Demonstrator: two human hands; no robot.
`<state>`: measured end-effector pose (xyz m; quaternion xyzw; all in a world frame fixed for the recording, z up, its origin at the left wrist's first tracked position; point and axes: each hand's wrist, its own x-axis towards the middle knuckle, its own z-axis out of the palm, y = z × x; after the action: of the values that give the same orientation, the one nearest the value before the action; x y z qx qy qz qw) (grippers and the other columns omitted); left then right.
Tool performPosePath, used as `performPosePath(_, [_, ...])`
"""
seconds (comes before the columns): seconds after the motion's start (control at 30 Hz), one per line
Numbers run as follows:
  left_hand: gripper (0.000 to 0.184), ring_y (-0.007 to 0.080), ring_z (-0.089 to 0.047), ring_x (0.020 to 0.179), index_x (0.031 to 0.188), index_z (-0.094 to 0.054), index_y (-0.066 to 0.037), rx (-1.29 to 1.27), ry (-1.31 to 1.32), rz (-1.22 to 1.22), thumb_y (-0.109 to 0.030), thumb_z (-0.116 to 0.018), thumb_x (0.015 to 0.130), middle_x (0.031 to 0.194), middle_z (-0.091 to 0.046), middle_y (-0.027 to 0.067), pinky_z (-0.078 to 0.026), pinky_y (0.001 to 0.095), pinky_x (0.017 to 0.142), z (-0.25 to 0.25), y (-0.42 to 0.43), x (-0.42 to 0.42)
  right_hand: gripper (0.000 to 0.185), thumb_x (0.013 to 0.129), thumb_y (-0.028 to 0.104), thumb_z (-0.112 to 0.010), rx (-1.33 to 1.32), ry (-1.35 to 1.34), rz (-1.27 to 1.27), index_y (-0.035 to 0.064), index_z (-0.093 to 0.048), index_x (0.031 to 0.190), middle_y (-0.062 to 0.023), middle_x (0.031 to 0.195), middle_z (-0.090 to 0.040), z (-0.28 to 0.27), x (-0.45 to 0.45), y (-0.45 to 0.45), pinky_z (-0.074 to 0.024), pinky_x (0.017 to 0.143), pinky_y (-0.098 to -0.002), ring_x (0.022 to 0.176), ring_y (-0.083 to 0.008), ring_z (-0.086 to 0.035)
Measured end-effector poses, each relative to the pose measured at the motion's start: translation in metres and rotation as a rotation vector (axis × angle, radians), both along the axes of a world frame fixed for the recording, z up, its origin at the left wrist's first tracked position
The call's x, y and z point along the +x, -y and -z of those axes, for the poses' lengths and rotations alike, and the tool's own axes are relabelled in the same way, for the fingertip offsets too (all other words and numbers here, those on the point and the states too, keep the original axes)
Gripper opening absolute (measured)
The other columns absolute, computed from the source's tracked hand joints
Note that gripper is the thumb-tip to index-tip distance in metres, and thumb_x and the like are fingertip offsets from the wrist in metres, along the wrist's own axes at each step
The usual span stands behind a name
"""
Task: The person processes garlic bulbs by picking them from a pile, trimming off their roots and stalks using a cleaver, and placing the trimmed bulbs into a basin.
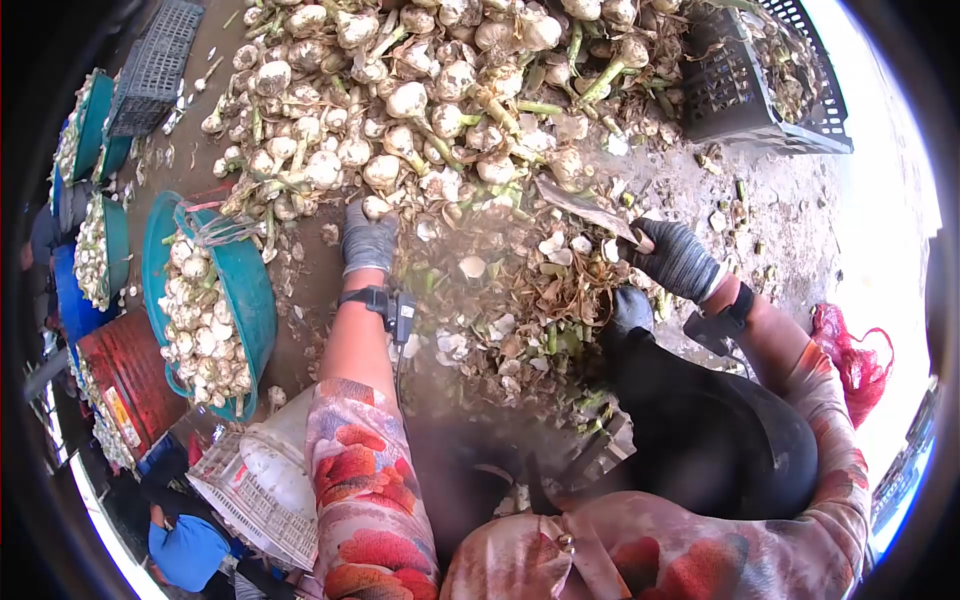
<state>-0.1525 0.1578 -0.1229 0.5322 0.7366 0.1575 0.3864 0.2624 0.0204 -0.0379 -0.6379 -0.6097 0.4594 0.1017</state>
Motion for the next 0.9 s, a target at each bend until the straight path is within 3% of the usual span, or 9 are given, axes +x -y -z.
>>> performPosePath(0.1, [0.052, 0.0160, -0.053, 0.096, 0.124, -0.041, -0.002, 0.208, 0.305, -0.004, -0.008, -0.069, 0.080, 0.112, -0.054, 0.0095, -0.046, 0.0293, 0.087, -0.025, 0.045, 0.023, 0.031, 0.085, 0.036, -0.064, 0.053, 0.026, -0.147, 0.0103, -0.062, 0.103, -0.0164, 0.081, -0.066, -0.022, -0.025, -0.006, -0.0498, 0.069, -0.0431, 0.079, -0.0366, -0.064])
performPosePath(0.27, [0.052, 0.0186, -0.055, 0.102, 0.136, -0.033, -0.008, -0.023, 0.772, 0.019, -0.010, -0.059, 0.090, 0.123, -0.051, 0.0119, -0.050, 0.0322, 0.089, -0.066, 0.108, 0.068, 0.026, 0.077, 0.024, -0.066, 0.275, -0.010, -0.395, 0.0126, -0.061, 0.100, -0.0144, 0.088, -0.065, -0.036, -0.058, -0.010, -0.0512, 0.071, -0.0435, 0.084, -0.0352, -0.064])
performPosePath(0.37, [0.062, 0.0166, -0.058, 0.099, 0.132, -0.033, -0.007, 0.072, 0.810, 0.055, -0.010, -0.070, 0.083, 0.116, -0.056, 0.0117, -0.052, 0.0316, 0.087, -0.062, 0.131, 0.090, 0.024, 0.076, 0.022, -0.065, 0.313, -0.080, -0.391, 0.0129, -0.061, 0.098, -0.0132, 0.084, -0.065, -0.043, -0.065, -0.010, -0.0509, 0.068, -0.0444, 0.080, -0.0357, -0.065])
performPosePath(0.57, [0.064, 0.0169, -0.060, 0.097, 0.130, -0.033, -0.007, 0.026, 0.654, 0.237, -0.010, -0.073, 0.080, 0.114, -0.058, 0.0120, -0.052, 0.0313, 0.087, -0.095, 0.137, 0.112, 0.027, 0.075, 0.018, -0.064, 0.262, 0.010, -0.438, 0.0134, -0.060, 0.101, -0.0150, 0.078, -0.065, -0.031, -0.058, -0.001, -0.0503, 0.064, -0.0459, 0.075, -0.0359, -0.065])
performPosePath(0.63, [0.061, 0.0166, -0.061, 0.092, 0.127, -0.036, -0.005, -0.026, 0.722, 0.160, -0.010, -0.074, 0.079, 0.109, -0.060, 0.0112, -0.053, 0.0306, 0.082, -0.095, 0.136, 0.118, 0.026, 0.075, 0.018, -0.062, 0.249, 0.045, -0.432, 0.0133, -0.059, 0.101, -0.0156, 0.077, -0.065, -0.017, -0.052, -0.001, -0.0502, 0.063, -0.0462, 0.075, -0.0360, -0.065])
performPosePath(0.77, [0.051, 0.0154, -0.061, 0.086, 0.119, -0.041, -0.002, 0.126, 0.487, 0.314, -0.006, -0.071, 0.079, 0.100, -0.061, 0.0099, -0.052, 0.0294, 0.072, -0.120, 0.137, 0.140, 0.021, 0.082, 0.017, -0.055, 0.240, 0.144, -0.450, 0.0129, -0.060, 0.102, -0.0170, 0.077, -0.066, -0.009, -0.044, -0.002, -0.0504, 0.062, -0.0448, 0.075, -0.0359, -0.066])
performPosePath(0.83, [0.046, 0.0142, -0.060, 0.083, 0.112, -0.044, -0.004, 0.252, 0.474, 0.202, -0.006, -0.074, 0.077, 0.095, -0.060, 0.0089, -0.051, 0.0295, 0.072, -0.133, 0.142, 0.146, 0.018, 0.088, 0.022, -0.051, 0.059, 0.380, -0.194, 0.0111, -0.062, 0.099, -0.0168, 0.077, -0.066, 0.009, -0.025, -0.016, -0.0507, 0.063, -0.0421, 0.075, -0.0356, -0.065])
performPosePath(0.87, [0.056, 0.0137, -0.054, 0.093, 0.123, -0.040, -0.008, 0.220, 0.412, 0.304, -0.002, -0.071, 0.077, 0.106, -0.051, 0.0050, -0.049, 0.0293, 0.083, -0.143, 0.145, 0.143, 0.025, 0.089, 0.031, -0.055, 0.027, 0.326, -0.148, 0.0104, -0.063, 0.101, -0.0151, 0.077, -0.066, 0.007, -0.007, -0.015, -0.0505, 0.065, -0.0397, 0.071, -0.0312, -0.065])
performPosePath(0.9, [0.056, 0.0137, -0.054, 0.093, 0.123, -0.040, -0.008, 0.229, 0.401, 0.288, -0.002, -0.071, 0.077, 0.106, -0.051, 0.0050, -0.049, 0.0293, 0.083, -0.146, 0.142, 0.141, 0.033, 0.090, 0.040, -0.059, 0.006, 0.263, -0.120, 0.0096, -0.065, 0.103, -0.0135, 0.076, -0.066, 0.003, 0.002, -0.019, -0.0503, 0.067, -0.0374, 0.068, -0.0269, -0.064])
